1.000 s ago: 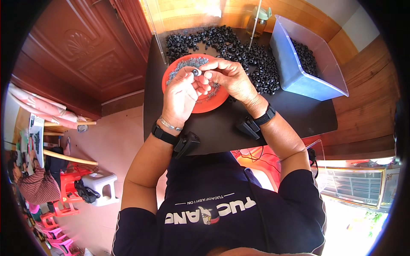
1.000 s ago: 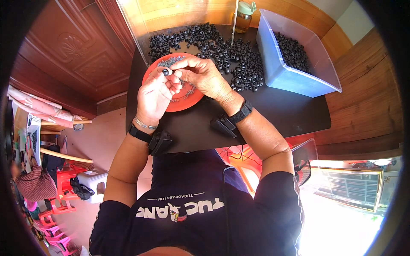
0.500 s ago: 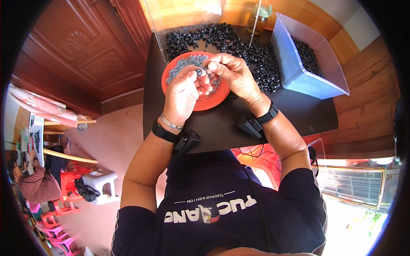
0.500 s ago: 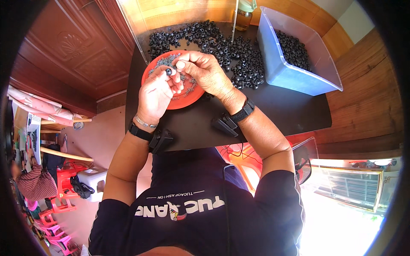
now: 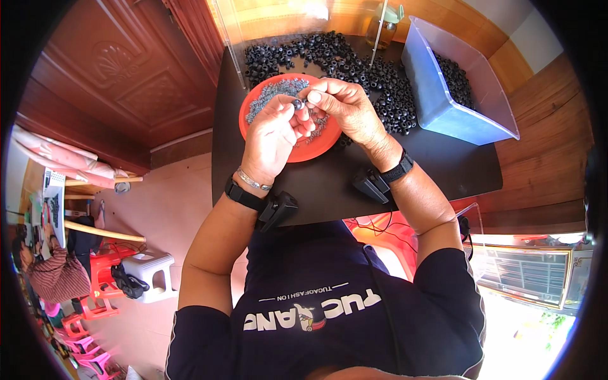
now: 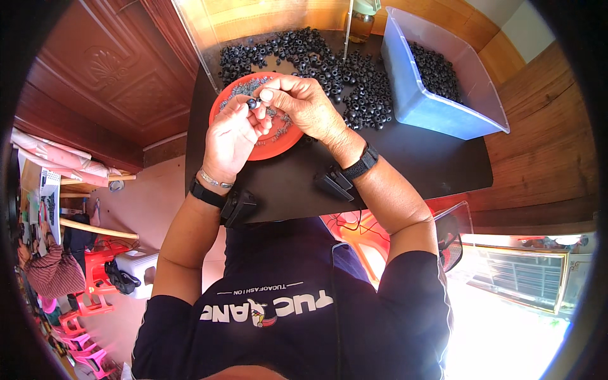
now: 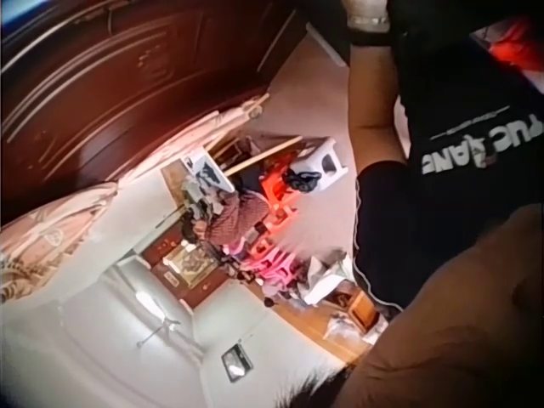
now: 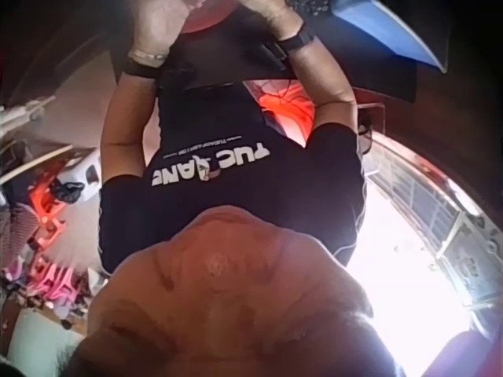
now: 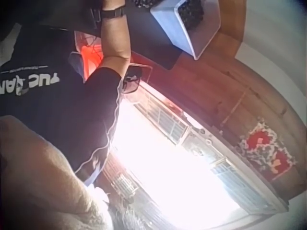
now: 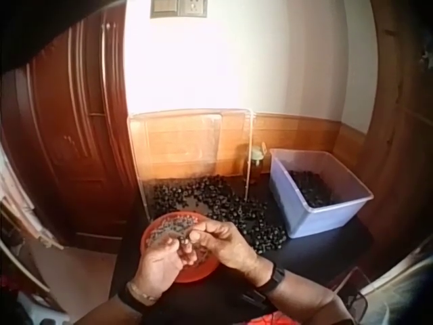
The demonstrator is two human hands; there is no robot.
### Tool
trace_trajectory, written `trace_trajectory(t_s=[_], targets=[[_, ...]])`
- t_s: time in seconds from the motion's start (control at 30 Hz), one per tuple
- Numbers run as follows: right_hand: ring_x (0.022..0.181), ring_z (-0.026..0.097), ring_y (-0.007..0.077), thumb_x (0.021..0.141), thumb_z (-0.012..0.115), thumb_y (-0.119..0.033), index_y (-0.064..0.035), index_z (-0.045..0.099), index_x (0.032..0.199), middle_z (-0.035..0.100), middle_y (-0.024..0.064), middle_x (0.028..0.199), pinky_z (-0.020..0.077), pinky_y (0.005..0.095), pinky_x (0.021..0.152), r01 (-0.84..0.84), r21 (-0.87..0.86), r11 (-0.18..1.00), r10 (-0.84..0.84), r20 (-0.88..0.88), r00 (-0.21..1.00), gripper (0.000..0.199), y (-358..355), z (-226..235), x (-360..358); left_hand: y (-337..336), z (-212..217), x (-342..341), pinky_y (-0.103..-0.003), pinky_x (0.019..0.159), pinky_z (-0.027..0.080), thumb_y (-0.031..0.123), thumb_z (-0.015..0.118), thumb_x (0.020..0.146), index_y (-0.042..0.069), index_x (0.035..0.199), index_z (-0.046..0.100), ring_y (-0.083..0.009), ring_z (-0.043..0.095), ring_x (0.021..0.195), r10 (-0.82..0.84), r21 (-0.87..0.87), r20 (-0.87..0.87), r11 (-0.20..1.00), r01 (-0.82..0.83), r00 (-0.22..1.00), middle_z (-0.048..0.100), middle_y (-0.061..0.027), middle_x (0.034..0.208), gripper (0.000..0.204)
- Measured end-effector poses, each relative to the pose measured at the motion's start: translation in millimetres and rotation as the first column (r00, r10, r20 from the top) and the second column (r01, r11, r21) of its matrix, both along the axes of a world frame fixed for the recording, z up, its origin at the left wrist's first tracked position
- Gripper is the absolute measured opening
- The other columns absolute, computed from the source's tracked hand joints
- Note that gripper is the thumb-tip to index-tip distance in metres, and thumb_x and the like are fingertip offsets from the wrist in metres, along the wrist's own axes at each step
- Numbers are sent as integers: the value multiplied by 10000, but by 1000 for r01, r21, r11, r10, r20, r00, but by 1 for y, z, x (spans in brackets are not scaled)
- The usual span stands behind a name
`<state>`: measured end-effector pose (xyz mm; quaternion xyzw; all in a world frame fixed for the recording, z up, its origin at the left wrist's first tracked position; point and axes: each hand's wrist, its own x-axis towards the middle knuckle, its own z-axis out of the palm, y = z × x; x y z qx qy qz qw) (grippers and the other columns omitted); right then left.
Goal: Sorting and inspecting small metal components from a container into a red bowl.
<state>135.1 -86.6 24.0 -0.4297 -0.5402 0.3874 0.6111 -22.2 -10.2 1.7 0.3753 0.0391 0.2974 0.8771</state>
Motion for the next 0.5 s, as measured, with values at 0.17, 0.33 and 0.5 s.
trace_trajectory(t_s=[0.17, 0.33, 0.5], targets=[[745, 601, 88, 943, 573, -216, 7, 643, 1012, 663, 28, 806, 494, 238, 690, -13, -30, 999, 13, 0, 1000, 243, -2, 4, -1, 0, -1, 0, -303, 760, 474, 141, 480, 939, 56, 982, 554, -178, 595, 801, 20, 28, -15, 999, -19, 1000, 593, -55, 883, 121], [751, 614, 94, 940, 577, -201, 12, 645, 1007, 660, 32, 799, 504, 243, 708, -12, 0, 1000, 12, 9, 1000, 234, -2, 3, -1, 0, -2, 2, -298, 761, 478, 116, 493, 925, 52, 980, 555, -173, 599, 799, 60, 83, -54, 995, -55, 997, 600, -59, 880, 104], [741, 612, 89, 937, 582, -203, 6, 650, 996, 660, 33, 792, 498, 239, 696, -8, 0, 1000, 8, 36, 999, 227, -1, 2, 1, 0, -2, 1, -289, 762, 477, 126, 506, 921, 45, 974, 554, -163, 598, 799, 94, 143, -109, 987, -78, 990, 600, -60, 882, 108]])
